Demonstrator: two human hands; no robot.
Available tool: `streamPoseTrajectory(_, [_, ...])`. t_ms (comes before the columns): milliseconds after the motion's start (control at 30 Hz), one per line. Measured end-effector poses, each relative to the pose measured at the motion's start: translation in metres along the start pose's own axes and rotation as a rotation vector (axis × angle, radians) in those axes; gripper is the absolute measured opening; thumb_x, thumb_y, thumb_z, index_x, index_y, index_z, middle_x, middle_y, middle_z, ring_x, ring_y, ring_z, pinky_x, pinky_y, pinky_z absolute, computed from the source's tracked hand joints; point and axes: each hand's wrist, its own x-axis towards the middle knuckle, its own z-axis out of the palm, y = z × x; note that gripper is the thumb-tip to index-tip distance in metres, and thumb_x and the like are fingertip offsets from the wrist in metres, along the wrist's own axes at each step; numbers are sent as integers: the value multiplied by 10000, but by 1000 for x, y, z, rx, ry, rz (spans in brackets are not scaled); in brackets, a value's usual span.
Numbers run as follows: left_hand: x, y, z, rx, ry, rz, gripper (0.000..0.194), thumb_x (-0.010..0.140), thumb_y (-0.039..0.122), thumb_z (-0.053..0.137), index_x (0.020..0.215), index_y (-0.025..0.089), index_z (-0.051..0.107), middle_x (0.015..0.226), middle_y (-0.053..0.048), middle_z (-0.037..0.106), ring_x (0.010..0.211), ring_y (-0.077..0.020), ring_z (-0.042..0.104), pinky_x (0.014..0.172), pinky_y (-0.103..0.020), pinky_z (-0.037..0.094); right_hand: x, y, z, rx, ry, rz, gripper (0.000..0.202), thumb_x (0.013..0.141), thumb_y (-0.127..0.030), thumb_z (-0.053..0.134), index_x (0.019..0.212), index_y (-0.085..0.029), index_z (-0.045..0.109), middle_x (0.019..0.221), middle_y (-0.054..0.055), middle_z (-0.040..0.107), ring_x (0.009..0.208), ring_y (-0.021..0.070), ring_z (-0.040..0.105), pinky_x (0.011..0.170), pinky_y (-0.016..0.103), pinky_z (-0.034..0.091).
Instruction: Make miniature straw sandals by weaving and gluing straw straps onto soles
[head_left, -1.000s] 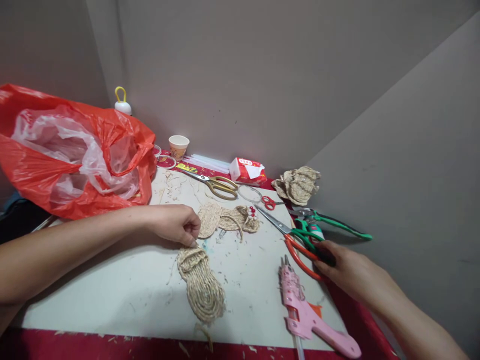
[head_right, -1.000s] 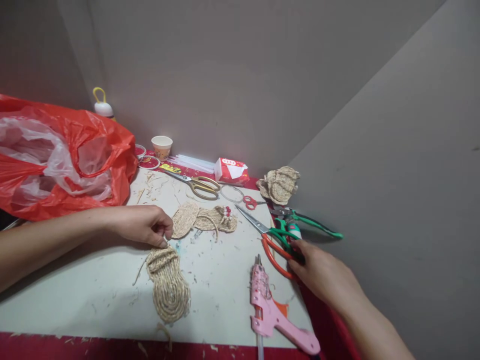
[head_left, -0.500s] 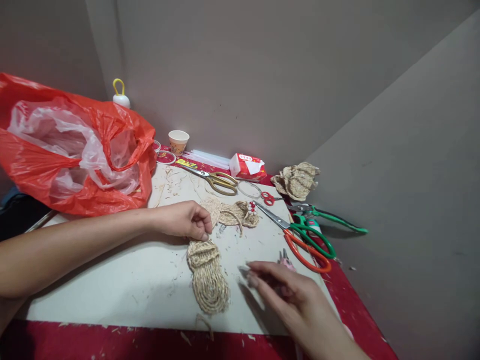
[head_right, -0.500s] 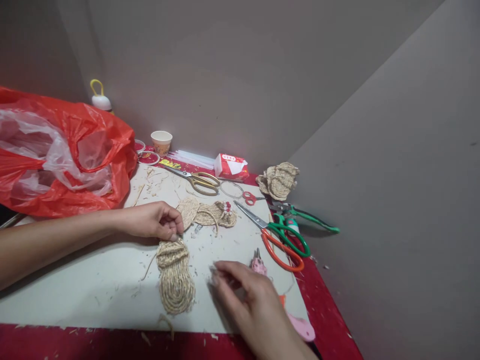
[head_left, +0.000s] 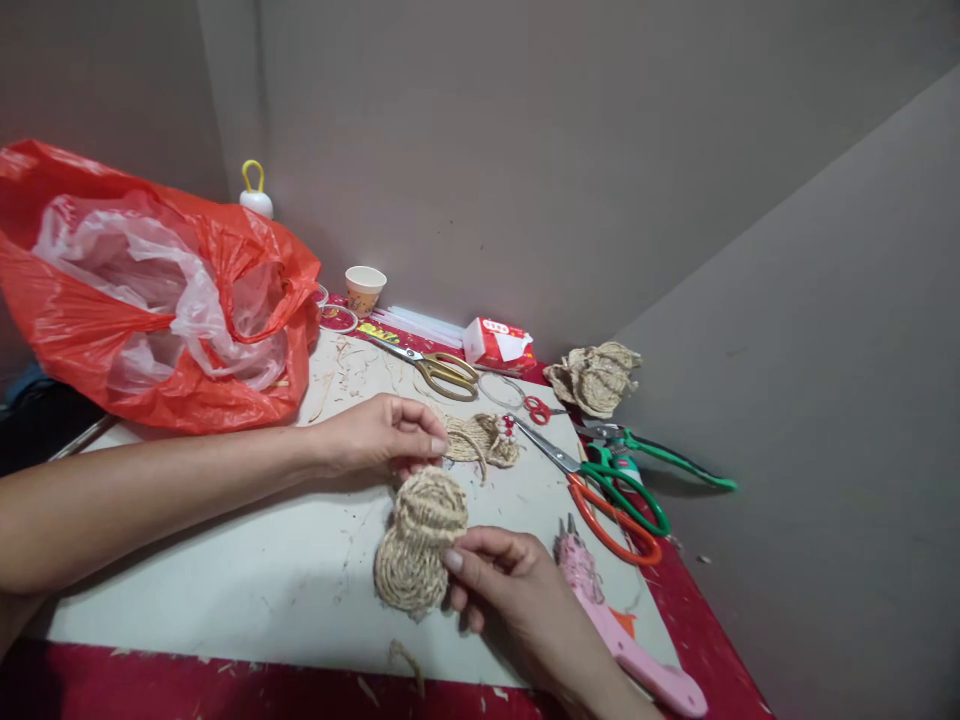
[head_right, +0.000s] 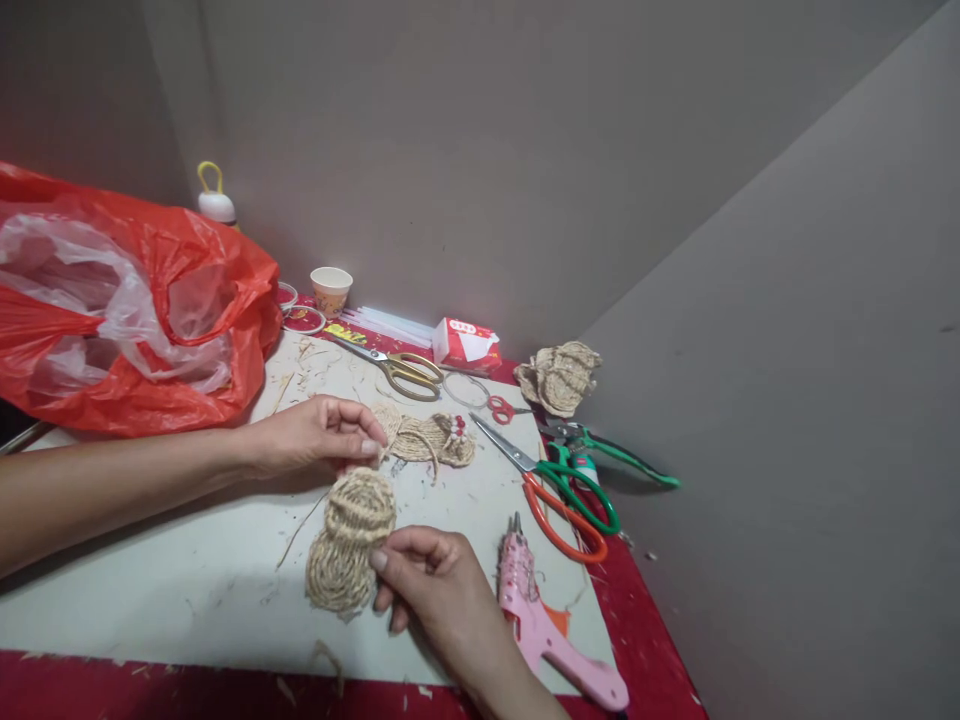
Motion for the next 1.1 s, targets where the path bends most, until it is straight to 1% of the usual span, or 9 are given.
streamPoseTrajectory(67, [1, -1, -1, -25, 31, 12, 238, 762, 338, 702, 854, 128, 637, 705, 4, 628, 545, -61, 557, 543, -205, 450, -2, -5, -2, 37, 71, -59, 355, 656, -460, 790, 693, -130, 663, 482, 12, 649, 359, 67, 502, 400, 171, 393])
streamPoseTrajectory(133, [0, -1, -1, -45, 9, -36, 291, 784, 409, 671, 863, 131, 632, 721, -14, 649, 549, -82, 591, 543, -230, 470, -4, -11, -4, 81, 157, -128, 340, 676, -454, 779, 676, -146, 635, 498, 0, 651, 392, 67, 516, 440, 173, 414])
streamPoseTrajectory(267, [-4, -6, 10, -9, -200, -229, 356, 740, 470, 700, 813, 130, 623, 619, -17, 654, 489, -111, 606, 500, -247, 469, -6, -17, -9, 177, 257, -232, 300, 700, -393, 781, 633, -148, 621, 530, 1, 662, 423, 69, 533, 466, 169, 428])
streamPoseTrajectory(367, [-9, -12, 23, 36, -276, -242, 351, 695, 451, 742, 790, 130, 638, 583, 11, 630, 448, -83, 567, 492, -225, 476, -6, -16, -11, 210, 255, -245, 286, 691, -383, 793, 651, -148, 633, 529, 4, 667, 436, 79, 559, 483, 171, 448])
streamPoseTrajectory(533, [-15, -16, 33, 62, -118, -147, 332, 697, 437, 728, 735, 119, 640, 598, 26, 579, 458, -54, 484, 463, -185, 427, -10, -11, -5, 245, 187, -229, 275, 703, -404, 780, 749, -152, 679, 561, 24, 693, 453, 96, 582, 489, 192, 476])
streamPoseTrajectory(633, [-17, -17, 35, 72, -47, -55, 315, 700, 406, 725, 660, 119, 602, 560, 51, 513, 461, -46, 408, 452, -176, 373, -16, -8, 3, 228, 170, -177, 289, 654, -404, 812, 676, -146, 686, 505, 25, 674, 398, 88, 554, 425, 178, 442])
streamPoseTrajectory(733, [-19, -16, 39, 66, -34, -41, 340, 683, 412, 729, 607, 124, 565, 521, 63, 477, 452, -47, 368, 443, -181, 338, -20, -4, 9, 152, 181, -178, 312, 644, -413, 817, 601, -132, 689, 432, 24, 641, 365, 73, 532, 410, 158, 409])
streamPoseTrajectory(933, [-22, -15, 44, -11, -38, -105, 330, 580, 375, 786, 602, 135, 561, 508, 66, 496, 457, -61, 408, 455, -192, 375, -18, 5, 9, 88, 204, -175, 346, 702, -462, 761, 619, -131, 704, 439, 28, 629, 381, 82, 521, 425, 179, 397])
streamPoseTrajectory(1100, [-25, -23, 49, -1, -4, -62, 229, 652, 294, 713, 592, 131, 564, 504, 52, 493, 451, -64, 396, 444, -198, 340, -21, 3, 12, -8, 223, -201, 375, 740, -496, 711, 618, -142, 690, 434, 26, 623, 373, 94, 514, 423, 198, 394])
